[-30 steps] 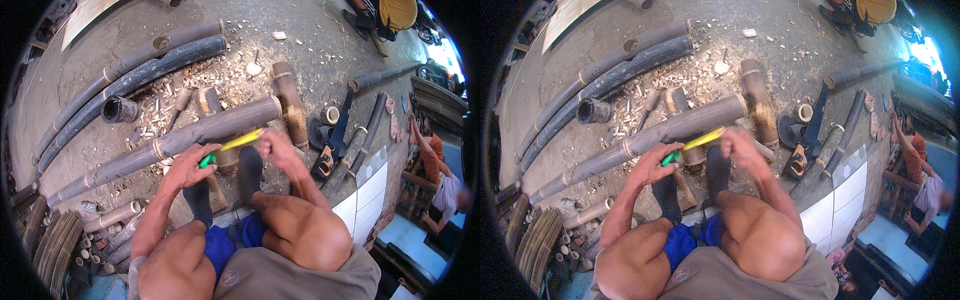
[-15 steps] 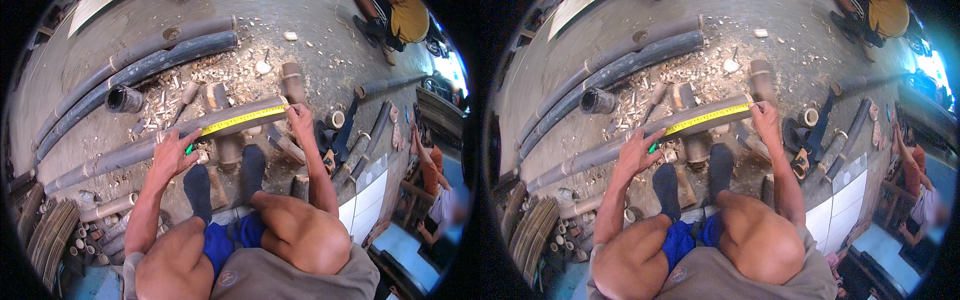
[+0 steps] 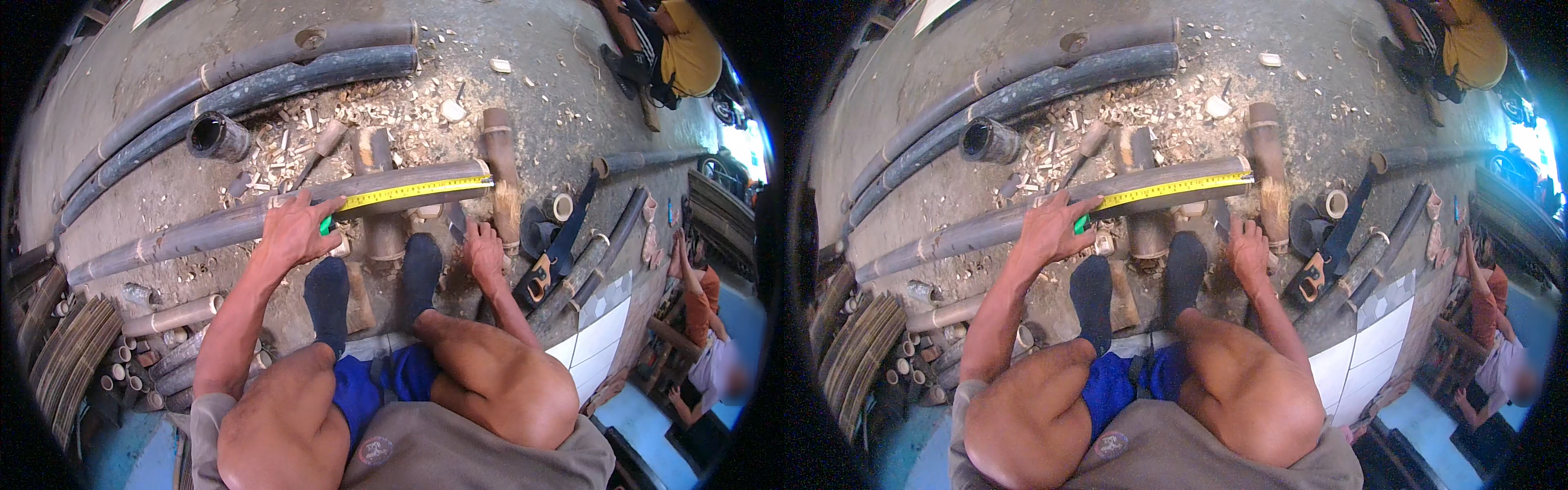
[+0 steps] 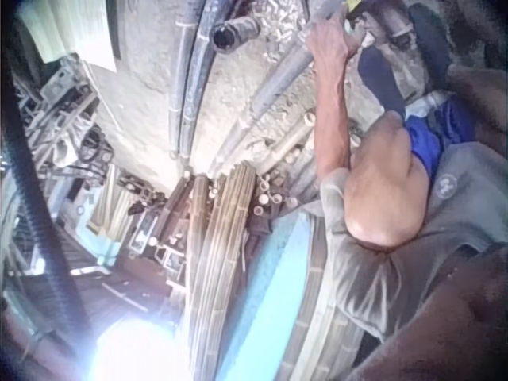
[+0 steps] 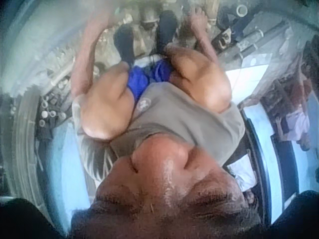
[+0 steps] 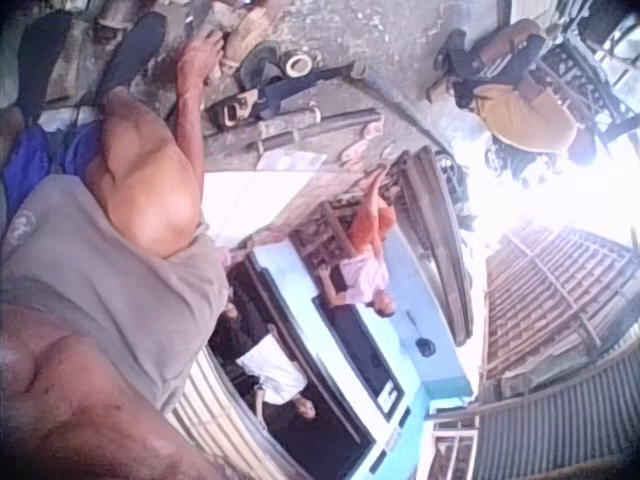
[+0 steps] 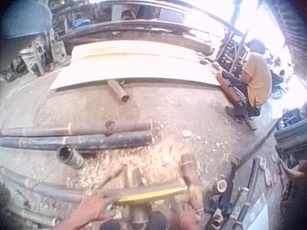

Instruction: The person selects a bamboo pole, measures it with a tape measure, and uses a wooden mallet to drive a smaller bamboo piece into the pole. The person then uses a chisel to carve and shape the bamboo.

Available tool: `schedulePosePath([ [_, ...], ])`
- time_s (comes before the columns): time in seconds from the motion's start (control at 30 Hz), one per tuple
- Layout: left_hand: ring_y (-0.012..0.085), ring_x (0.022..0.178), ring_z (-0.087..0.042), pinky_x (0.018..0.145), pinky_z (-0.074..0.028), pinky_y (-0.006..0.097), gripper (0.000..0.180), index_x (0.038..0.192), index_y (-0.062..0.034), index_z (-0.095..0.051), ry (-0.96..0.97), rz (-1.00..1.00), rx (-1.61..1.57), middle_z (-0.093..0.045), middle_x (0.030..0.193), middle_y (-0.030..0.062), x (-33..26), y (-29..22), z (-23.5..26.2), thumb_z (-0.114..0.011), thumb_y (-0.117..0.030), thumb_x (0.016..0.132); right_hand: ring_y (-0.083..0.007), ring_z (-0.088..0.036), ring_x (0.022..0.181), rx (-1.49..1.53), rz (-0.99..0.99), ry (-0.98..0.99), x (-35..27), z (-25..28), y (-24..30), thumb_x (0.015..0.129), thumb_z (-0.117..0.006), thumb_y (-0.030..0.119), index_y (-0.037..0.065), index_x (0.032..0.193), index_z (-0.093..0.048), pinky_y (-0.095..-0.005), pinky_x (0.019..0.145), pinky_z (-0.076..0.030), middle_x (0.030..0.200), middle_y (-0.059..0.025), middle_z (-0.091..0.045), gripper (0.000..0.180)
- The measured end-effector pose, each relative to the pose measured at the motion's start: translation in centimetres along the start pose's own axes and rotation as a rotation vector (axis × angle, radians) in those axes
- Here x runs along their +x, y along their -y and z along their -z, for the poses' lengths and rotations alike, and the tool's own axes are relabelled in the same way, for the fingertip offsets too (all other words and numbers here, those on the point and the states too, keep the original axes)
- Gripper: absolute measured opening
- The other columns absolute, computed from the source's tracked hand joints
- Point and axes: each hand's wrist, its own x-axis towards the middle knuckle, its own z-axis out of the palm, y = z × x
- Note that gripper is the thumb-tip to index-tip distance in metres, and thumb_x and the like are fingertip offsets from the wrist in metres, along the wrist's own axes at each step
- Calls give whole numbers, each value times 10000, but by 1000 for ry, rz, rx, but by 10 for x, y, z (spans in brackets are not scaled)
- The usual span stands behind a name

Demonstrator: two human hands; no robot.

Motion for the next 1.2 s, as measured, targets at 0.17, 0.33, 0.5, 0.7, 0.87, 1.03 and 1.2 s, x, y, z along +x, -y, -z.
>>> schedulePosePath([
  [0.17, 466, 1174, -663, 986, -551, 539, 677, 1453, -308, -644, 25, 42, 17, -630, 1305, 270, 1, 5, -1, -729, -455, 798, -344, -704, 841, 410, -193, 332, -4, 61, 27, 987, -653, 264, 49, 1380, -582, -458, 746, -563, 982, -194, -696, 454],
  [0.33, 401, 1060, -704, 882, -558, 541, 655, 1433, -321, -656, -52, -7, 62, -654, 1126, 181, 4, 7, -7, -751, -485, 806, -465, -714, 869, 1113, -277, 302, -14, 87, 78, 1043, -576, 342, 11, 1308, -630, -510, 799, -552, 945, -301, -713, 427],
  [0.5, 400, 1031, -713, 867, -572, 524, 652, 1421, -316, -665, -65, -21, 76, -661, 1119, 178, 5, 11, -8, -755, -490, 800, -521, -690, 881, 975, -154, 245, 30, 87, 126, 1084, -506, 293, 8, 1255, -631, -564, 774, -537, 959, -323, -704, 355],
  [0.7, 397, 1053, -706, 886, -561, 533, 668, 1421, -312, -666, -35, 12, 27, -661, 1139, 175, 6, 9, -6, -770, -500, 788, -557, -661, 855, 848, -107, 243, 48, 84, 143, 1092, -488, 296, -14, 1198, -617, -625, 750, -507, 898, -335, -690, 352],
  [0.87, 394, 1068, -702, 896, -555, 535, 666, 1422, -313, -666, -34, 9, 21, -660, 1153, 171, 4, 10, -8, -769, -491, 788, -570, -655, 819, 867, -161, 277, 49, 84, 145, 1087, -490, 296, -25, 1176, -606, -640, 741, -501, 849, -357, -673, 353],
  [1.03, 386, 1068, -702, 894, -555, 536, 664, 1422, -314, -667, -56, -6, 22, -659, 1151, 169, 4, 13, -9, -765, -496, 791, -439, -685, 654, 765, -93, 134, 48, 73, 145, 1088, -515, 231, -34, 1130, -627, -521, 594, -508, 669, -235, -640, 290],
  [1.2, 383, 1050, -703, 883, -556, 535, 664, 1422, -318, -666, -47, -23, 15, -655, 1133, 166, 4, 14, -8, -766, -495, 791, -438, -682, 639, 791, -97, 124, 48, 75, 145, 1088, -520, 235, -39, 1134, -631, -521, 576, -502, 655, -233, -632, 299],
])
